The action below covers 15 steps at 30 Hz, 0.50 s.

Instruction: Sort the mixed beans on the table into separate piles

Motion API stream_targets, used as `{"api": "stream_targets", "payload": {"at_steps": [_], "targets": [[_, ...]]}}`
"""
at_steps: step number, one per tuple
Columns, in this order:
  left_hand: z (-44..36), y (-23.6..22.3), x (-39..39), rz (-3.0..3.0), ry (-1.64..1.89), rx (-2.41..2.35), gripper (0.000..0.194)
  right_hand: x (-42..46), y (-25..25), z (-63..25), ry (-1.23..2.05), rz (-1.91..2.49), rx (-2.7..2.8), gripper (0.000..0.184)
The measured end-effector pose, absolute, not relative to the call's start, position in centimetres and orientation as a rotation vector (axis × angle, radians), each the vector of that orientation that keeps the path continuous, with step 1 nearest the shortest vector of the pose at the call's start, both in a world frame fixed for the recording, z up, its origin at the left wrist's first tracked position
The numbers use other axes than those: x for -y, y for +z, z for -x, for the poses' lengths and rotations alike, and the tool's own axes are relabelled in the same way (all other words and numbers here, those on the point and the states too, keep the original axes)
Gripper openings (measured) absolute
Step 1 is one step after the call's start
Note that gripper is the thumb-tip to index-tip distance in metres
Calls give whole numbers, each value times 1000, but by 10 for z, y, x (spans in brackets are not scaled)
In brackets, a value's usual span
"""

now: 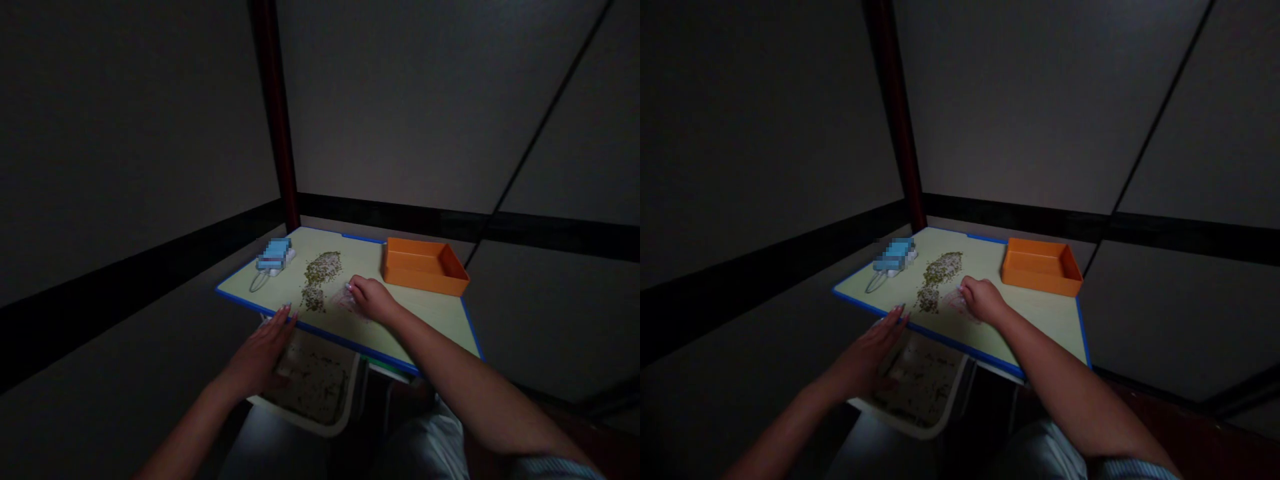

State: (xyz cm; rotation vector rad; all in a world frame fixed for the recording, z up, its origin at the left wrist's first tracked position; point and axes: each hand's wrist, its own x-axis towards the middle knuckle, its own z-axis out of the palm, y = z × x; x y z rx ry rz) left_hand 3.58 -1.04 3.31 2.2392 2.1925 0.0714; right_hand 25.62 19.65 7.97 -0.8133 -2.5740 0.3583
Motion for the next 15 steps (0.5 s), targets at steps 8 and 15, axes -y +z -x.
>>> {"api": "stream_targets", "payload": {"at_steps": [8, 15], "targets": [[-23, 25, 10, -2354, -47, -2282, 119, -197, 81, -253, 333, 778, 2605, 24], [-8, 12, 5, -2525, 97, -2220, 117, -201, 85, -255, 247, 797, 2598, 27]]}}
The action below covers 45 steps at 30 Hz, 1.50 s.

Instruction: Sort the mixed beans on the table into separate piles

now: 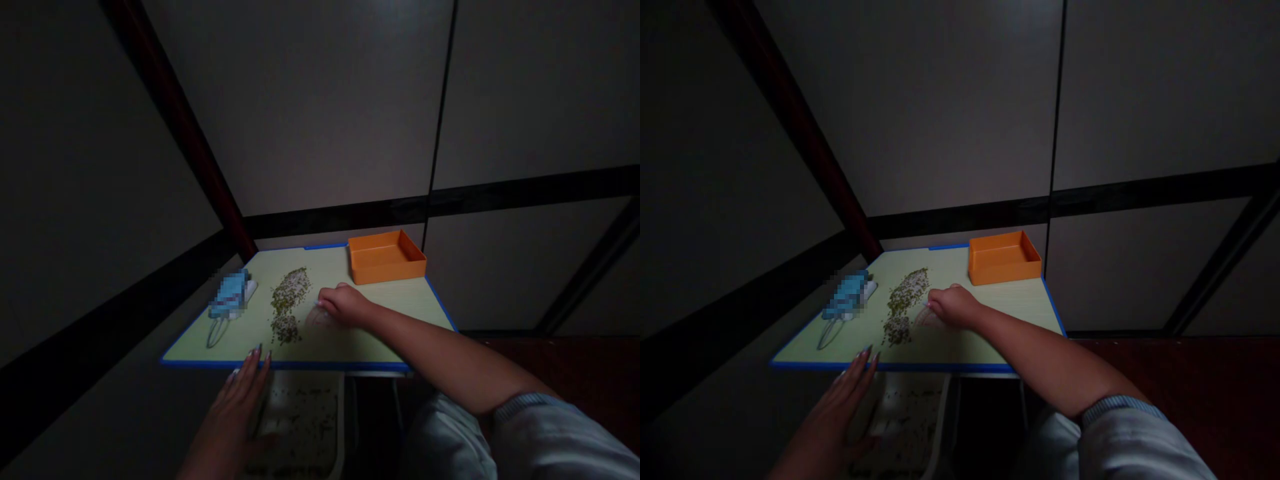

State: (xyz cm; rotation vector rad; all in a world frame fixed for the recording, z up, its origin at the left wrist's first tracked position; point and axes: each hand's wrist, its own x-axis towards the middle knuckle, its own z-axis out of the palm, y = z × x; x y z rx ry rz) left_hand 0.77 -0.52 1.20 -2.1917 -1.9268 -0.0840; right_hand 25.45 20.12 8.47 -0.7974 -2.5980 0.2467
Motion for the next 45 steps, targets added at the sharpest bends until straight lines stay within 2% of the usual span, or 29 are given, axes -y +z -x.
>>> {"api": "stream_targets", "payload": {"at_steps": [7, 13, 18, 26, 29, 39, 45], "targets": [[-9, 17, 5, 2227, -115, 1960, 111, -201, 85, -256, 195, 892, 2658, 32], [-13, 23, 7, 2249, -68, 1990, 112, -196, 76, -249, 87, 833, 2772, 33], [-15, 18, 8, 2207, -108, 1947, 105, -190, 79, -249, -60, 759, 2906, 36], [-11, 15, 9, 2211, -134, 1859, 105, -178, 76, -242, -474, 643, 2920, 27], [-11, 15, 9, 2214, -140, 1846, 105, -175, 73, -240, -511, 649, 2936, 20], [-10, 5, 6, 2231, -238, 1751, 110, -170, 75, -241, -610, 553, 2901, 17], [-15, 11, 8, 2264, -208, 1835, 114, -134, 72, -252, -691, 333, 2583, 18]]}}
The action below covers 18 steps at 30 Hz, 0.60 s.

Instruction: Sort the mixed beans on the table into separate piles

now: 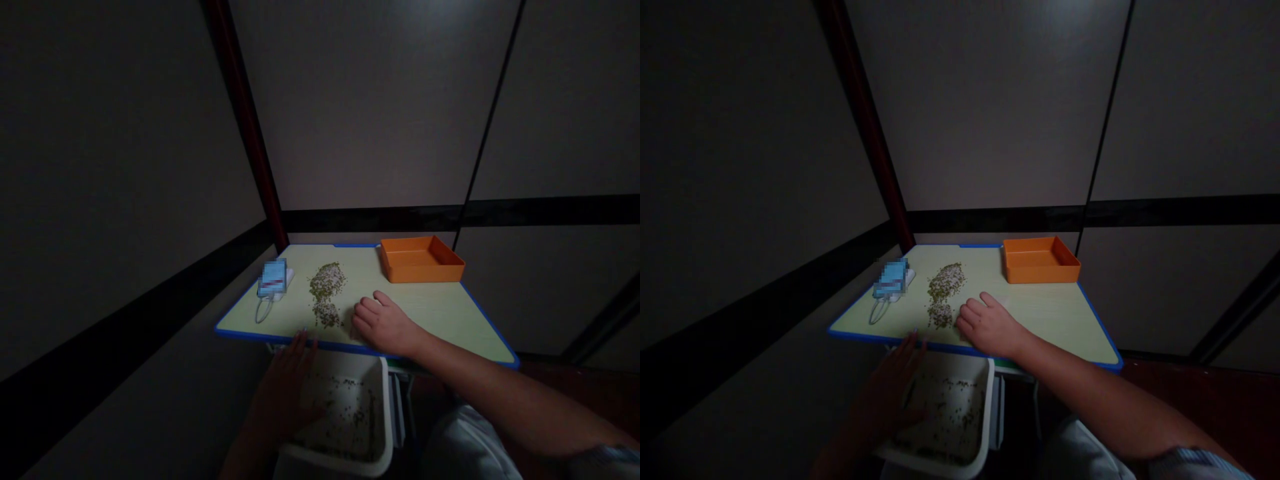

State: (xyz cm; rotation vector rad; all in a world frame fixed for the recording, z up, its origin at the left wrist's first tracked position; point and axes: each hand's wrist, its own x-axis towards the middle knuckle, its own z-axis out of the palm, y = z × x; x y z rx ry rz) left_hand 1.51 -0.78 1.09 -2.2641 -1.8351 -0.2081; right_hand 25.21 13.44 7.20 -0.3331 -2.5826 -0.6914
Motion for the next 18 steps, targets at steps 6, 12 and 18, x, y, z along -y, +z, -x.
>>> {"api": "stream_targets", "payload": {"at_steps": [6, 12, 18], "targets": [[-15, 10, 7, 2273, -249, 1846, 109, -105, 56, -249, -557, 520, 2471, 14], [-12, 4, 6, 2265, -243, 1772, 107, -97, 36, -254, -234, 144, 2571, 25], [-12, 0, 8, 2229, -281, 1799, 113, -60, -10, -271, 257, 73, 2580, 38]]}}
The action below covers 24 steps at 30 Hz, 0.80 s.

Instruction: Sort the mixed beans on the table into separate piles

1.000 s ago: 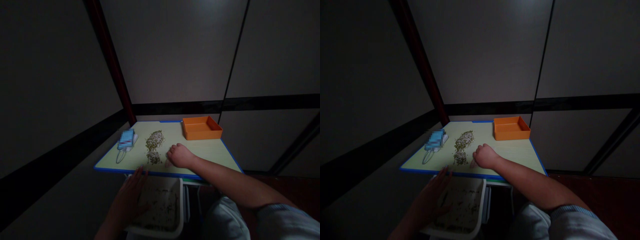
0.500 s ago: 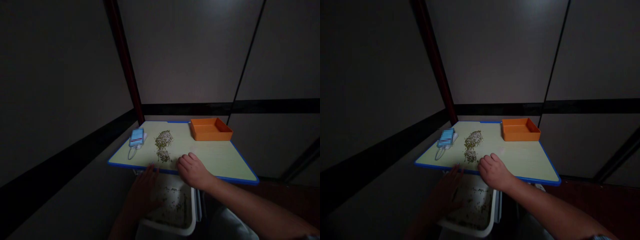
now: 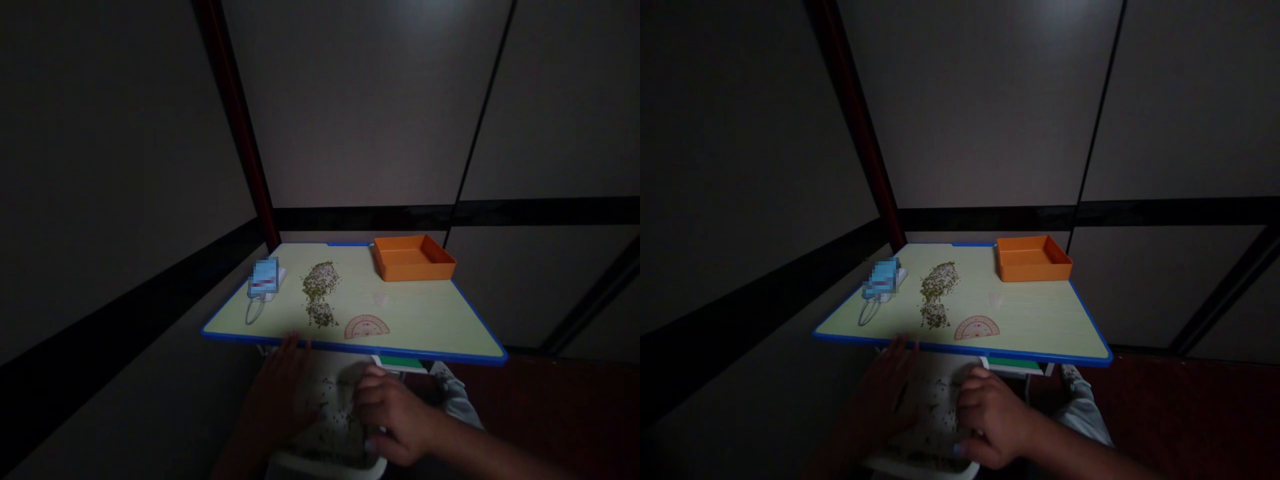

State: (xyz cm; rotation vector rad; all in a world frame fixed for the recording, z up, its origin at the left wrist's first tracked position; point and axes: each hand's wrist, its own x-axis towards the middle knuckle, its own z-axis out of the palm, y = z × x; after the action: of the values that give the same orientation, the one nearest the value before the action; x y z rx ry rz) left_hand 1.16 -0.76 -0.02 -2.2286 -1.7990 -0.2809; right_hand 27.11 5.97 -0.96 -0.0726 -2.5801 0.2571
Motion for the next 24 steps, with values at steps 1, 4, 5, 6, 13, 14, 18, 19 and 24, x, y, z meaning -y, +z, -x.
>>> {"api": "stream_targets", "payload": {"at_steps": [1, 4, 5, 6, 13, 14, 18, 19, 24], "targets": [[-12, -1, 8, 2206, -303, 1824, 114, -55, -15, -273, 278, 101, 2572, 40], [-13, -3, 9, 2140, -359, 1911, 115, -44, -29, -277, 271, 145, 2559, 42], [-13, -3, 9, 2135, -365, 1927, 115, -41, -33, -277, 238, 145, 2553, 44], [-14, -4, 10, 2137, -364, 1937, 115, -39, -38, -276, 189, 141, 2550, 46], [-12, 2, 15, 2170, -374, 1985, 109, -25, -53, -272, 14, 168, 2528, 42], [-10, 4, 15, 2179, -376, 1999, 105, -23, -52, -272, 21, 180, 2542, 41], [-3, 13, 8, 2146, -397, 2081, 84, -15, -47, -273, 84, 259, 2631, 35], [-3, 14, 5, 2106, -415, 2097, 79, -14, -45, -273, 90, 274, 2647, 34], [-7, 11, -8, 1926, -417, 2010, 75, -12, -36, -272, 98, 233, 2704, 34]]}}
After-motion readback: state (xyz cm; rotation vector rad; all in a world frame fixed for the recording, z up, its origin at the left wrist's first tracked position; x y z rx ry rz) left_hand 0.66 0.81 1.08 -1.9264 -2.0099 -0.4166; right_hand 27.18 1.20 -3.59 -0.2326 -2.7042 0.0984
